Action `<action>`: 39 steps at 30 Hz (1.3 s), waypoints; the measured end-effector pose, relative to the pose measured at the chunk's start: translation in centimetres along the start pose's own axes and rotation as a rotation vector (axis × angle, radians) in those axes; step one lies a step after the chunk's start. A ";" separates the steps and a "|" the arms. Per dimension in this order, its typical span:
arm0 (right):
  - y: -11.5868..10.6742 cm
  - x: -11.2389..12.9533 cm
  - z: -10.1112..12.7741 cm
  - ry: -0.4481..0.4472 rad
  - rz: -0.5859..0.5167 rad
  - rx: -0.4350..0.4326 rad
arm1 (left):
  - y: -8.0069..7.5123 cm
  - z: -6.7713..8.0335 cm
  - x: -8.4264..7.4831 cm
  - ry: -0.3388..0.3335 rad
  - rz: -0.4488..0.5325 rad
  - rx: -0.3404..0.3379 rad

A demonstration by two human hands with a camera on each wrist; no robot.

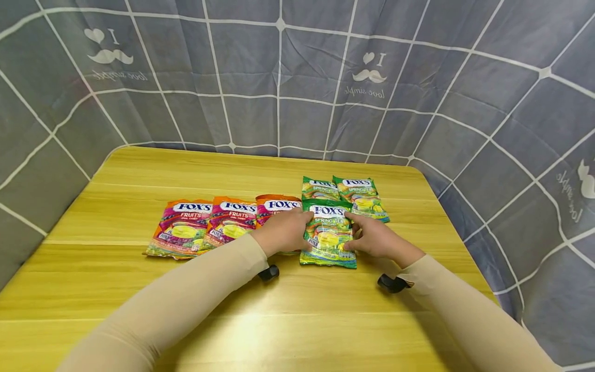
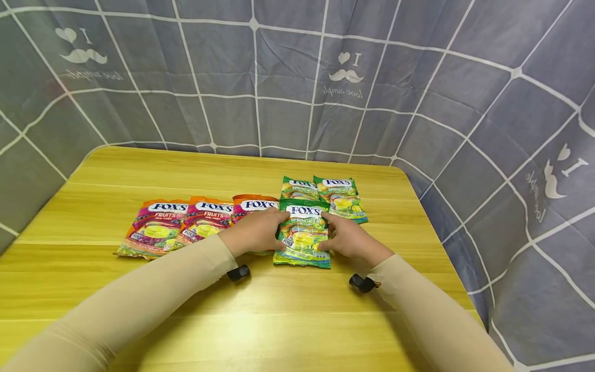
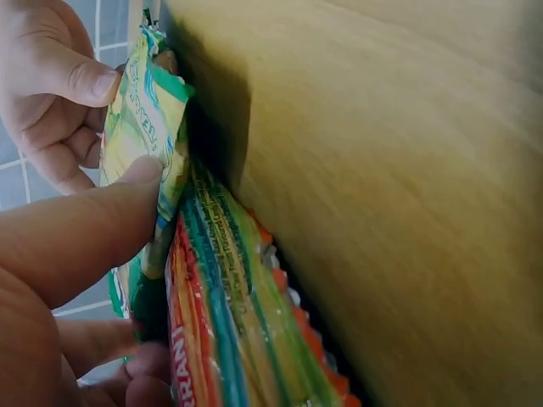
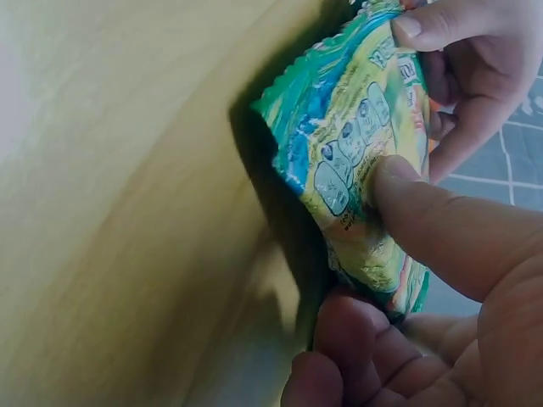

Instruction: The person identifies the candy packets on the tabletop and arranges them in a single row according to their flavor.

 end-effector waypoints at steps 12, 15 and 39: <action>0.6 -0.3 -0.4 -0.046 0.063 -0.001 | 0.1 -0.1 -0.3 -0.001 -0.021 0.017; 0.7 -0.3 -0.5 -0.048 0.083 0.001 | 0.2 -0.1 -0.4 0.003 -0.025 0.017; 0.7 -0.1 -0.6 -0.040 0.110 0.018 | 0.3 -0.4 -0.2 0.007 -0.033 0.022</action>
Point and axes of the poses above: each hand's wrist, its own z-axis away from the middle knuckle, its own y-axis out of the palm, x = y × z, the point moved 5 cm from there along -z, towards the middle knuckle, and after that the axes turned 8 degrees about y, right-handed, at the moved point
